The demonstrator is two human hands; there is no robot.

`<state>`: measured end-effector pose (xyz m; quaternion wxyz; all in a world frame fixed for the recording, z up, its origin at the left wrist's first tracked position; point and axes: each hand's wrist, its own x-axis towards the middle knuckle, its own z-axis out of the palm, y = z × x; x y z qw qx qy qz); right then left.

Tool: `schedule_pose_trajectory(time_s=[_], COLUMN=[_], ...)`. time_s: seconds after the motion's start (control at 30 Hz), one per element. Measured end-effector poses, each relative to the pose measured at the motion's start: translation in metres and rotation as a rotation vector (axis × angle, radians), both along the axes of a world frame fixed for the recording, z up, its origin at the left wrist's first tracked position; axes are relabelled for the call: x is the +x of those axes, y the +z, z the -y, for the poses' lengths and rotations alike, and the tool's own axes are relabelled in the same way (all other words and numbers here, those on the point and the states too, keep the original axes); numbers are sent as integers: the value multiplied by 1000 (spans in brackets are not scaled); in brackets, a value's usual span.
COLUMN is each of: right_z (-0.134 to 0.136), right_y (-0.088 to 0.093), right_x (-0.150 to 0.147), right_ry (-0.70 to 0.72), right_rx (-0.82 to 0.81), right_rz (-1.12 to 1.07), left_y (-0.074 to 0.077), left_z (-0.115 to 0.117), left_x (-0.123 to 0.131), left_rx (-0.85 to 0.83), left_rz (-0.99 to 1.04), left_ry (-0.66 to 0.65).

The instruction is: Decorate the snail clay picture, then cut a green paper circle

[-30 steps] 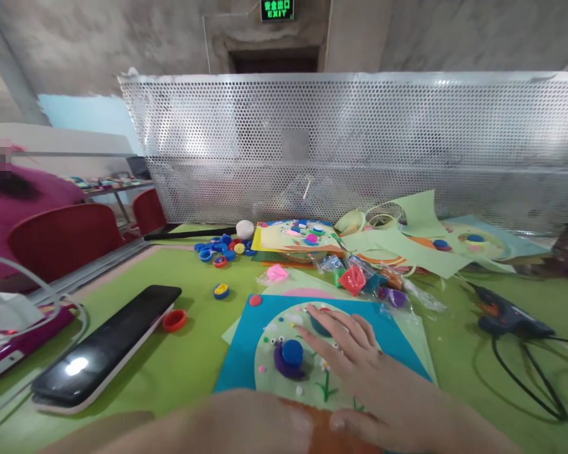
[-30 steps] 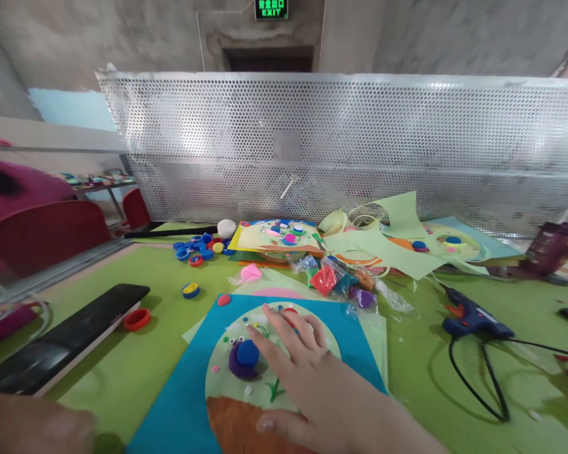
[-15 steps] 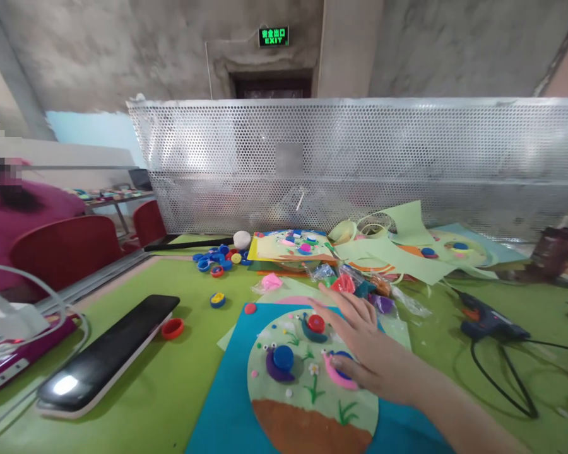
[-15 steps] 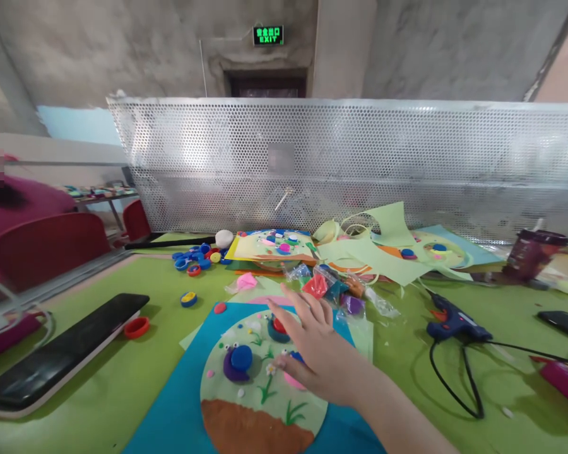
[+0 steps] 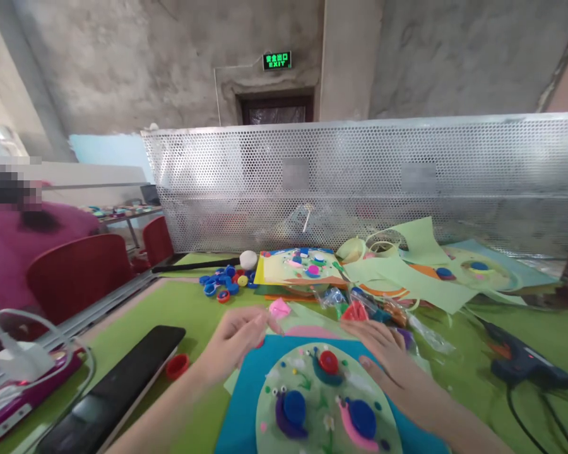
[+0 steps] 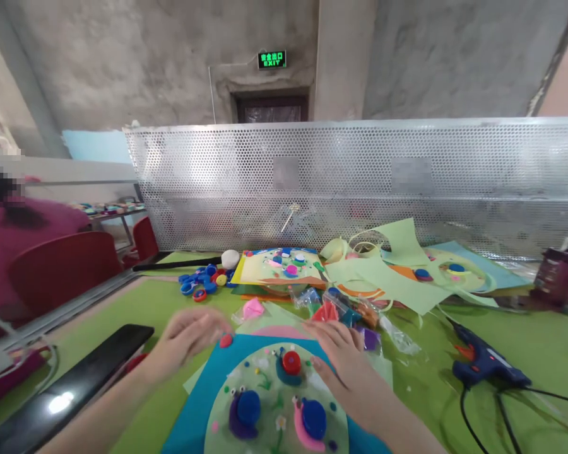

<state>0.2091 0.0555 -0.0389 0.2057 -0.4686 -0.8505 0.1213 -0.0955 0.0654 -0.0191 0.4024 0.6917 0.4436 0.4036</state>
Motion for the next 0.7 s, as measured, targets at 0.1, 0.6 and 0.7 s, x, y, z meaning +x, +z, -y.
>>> schedule_pose_trajectory(time_s=[0.1,0.6,0.7], right_z=[0,4,2], right_y=[-1,9,10], right_x=[-4,-9,-9], right_ry=[23,59,59], right_rx=[-64,-121,-101], right_rz=[23,97,130], left_y=[-5,17,18], left_z=[-11,5,5], left_x=[3,12,10], left_rx=[-21,67,73], left_rz=[-91,-878,-989], left_ry=[-2,82,52])
